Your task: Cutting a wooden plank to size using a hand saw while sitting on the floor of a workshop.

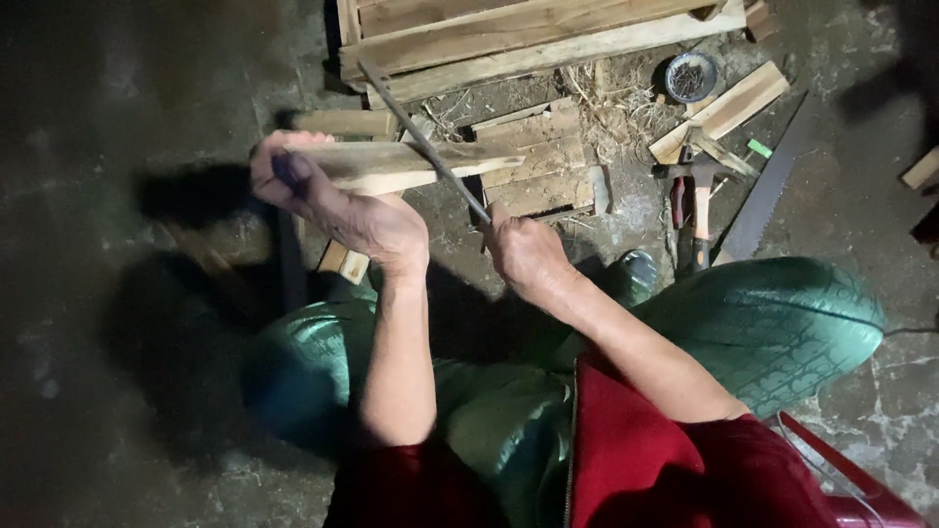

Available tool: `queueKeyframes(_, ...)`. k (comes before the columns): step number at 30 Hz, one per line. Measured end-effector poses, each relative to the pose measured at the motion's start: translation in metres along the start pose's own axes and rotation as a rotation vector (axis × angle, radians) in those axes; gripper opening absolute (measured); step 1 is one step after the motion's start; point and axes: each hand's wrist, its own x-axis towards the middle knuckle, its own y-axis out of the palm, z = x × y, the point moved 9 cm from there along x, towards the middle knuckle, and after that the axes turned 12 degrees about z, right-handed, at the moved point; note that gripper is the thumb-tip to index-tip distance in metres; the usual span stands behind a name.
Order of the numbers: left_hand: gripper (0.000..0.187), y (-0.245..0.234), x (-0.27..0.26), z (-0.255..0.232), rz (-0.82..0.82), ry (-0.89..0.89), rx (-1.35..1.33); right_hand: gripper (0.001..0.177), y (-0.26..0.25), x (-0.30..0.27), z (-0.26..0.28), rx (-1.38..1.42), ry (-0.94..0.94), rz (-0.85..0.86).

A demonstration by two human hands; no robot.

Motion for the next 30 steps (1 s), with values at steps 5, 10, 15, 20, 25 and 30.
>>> queueKeyframes(5, 0.016, 0.003, -0.002, -0.003, 0.024, -0.010, -0.024, 0.021, -0.036, -0.018, 0.022, 0.300, -0.028, 0.091)
queueKeyframes(10, 0.020, -0.002, -0.002, 0.005, 0.033, 0.005, -0.028, 0.006, -0.004, 0.000, -0.007, 0.312, -0.012, 0.030)
queueKeyframes(15, 0.021, 0.004, -0.002, 0.000, 0.050, 0.008, -0.014, 0.008, -0.033, -0.015, 0.010, 0.358, -0.115, -0.077)
queueKeyframes(20, 0.018, 0.005, 0.005, 0.002, 0.065, 0.027, -0.141, 0.038, 0.004, -0.008, -0.028, 0.931, 0.550, 0.556)
queueKeyframes(25, 0.020, 0.011, 0.006, -0.008, 0.103, 0.049, -0.063, 0.008, 0.012, -0.002, -0.017, 0.402, 0.038, 0.116)
queueKeyframes(30, 0.019, 0.010, 0.005, -0.006, 0.113, 0.054, -0.115, 0.023, 0.004, 0.002, -0.012, 0.462, -0.120, 0.022)
